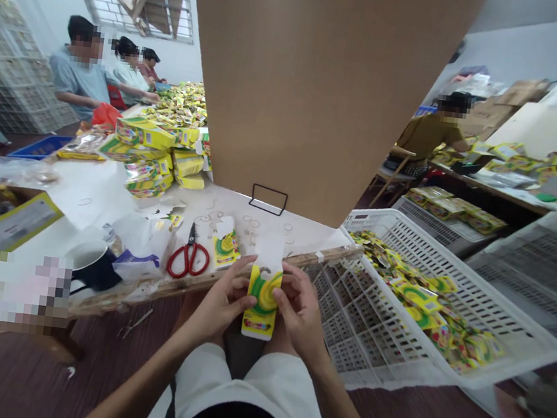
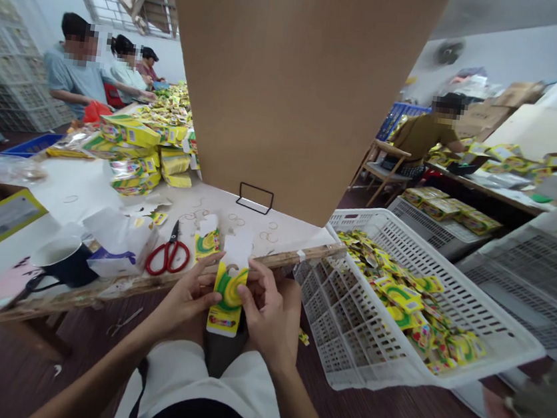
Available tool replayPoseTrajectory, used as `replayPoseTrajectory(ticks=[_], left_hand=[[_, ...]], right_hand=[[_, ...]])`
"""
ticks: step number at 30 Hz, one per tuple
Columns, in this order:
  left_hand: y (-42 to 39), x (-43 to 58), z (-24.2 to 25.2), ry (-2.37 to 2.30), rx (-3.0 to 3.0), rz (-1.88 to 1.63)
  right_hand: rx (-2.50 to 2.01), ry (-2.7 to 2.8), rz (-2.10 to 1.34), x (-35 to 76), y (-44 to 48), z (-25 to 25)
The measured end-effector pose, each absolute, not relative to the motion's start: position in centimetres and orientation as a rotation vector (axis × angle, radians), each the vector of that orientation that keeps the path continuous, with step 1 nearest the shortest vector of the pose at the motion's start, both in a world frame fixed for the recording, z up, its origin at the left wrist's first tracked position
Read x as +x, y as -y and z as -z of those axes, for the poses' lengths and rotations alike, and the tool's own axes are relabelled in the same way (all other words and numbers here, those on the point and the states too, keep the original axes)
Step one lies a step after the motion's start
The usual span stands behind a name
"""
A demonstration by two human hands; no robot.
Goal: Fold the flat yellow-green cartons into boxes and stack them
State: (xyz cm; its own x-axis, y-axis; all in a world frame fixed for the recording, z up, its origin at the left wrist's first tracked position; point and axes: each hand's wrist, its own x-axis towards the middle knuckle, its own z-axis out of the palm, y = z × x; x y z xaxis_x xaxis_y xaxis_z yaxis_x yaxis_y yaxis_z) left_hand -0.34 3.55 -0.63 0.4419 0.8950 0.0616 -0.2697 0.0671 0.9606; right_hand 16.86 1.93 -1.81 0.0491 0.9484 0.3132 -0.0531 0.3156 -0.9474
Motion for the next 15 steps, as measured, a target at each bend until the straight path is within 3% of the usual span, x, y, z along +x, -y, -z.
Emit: replayPoseTrajectory(ticks=[4,15], left_hand=[[-3.5,-1.3,0.7,-0.568,1.146,-0.845],[-3.3,-0.9,1.3,-0.627,1.198,-0.836]], right_hand=[[-0.945,1.457,-1.086,17.9,-2.0,1.4],[-0.997,1.549,-0.777,18.1,-2.6,1.2]])
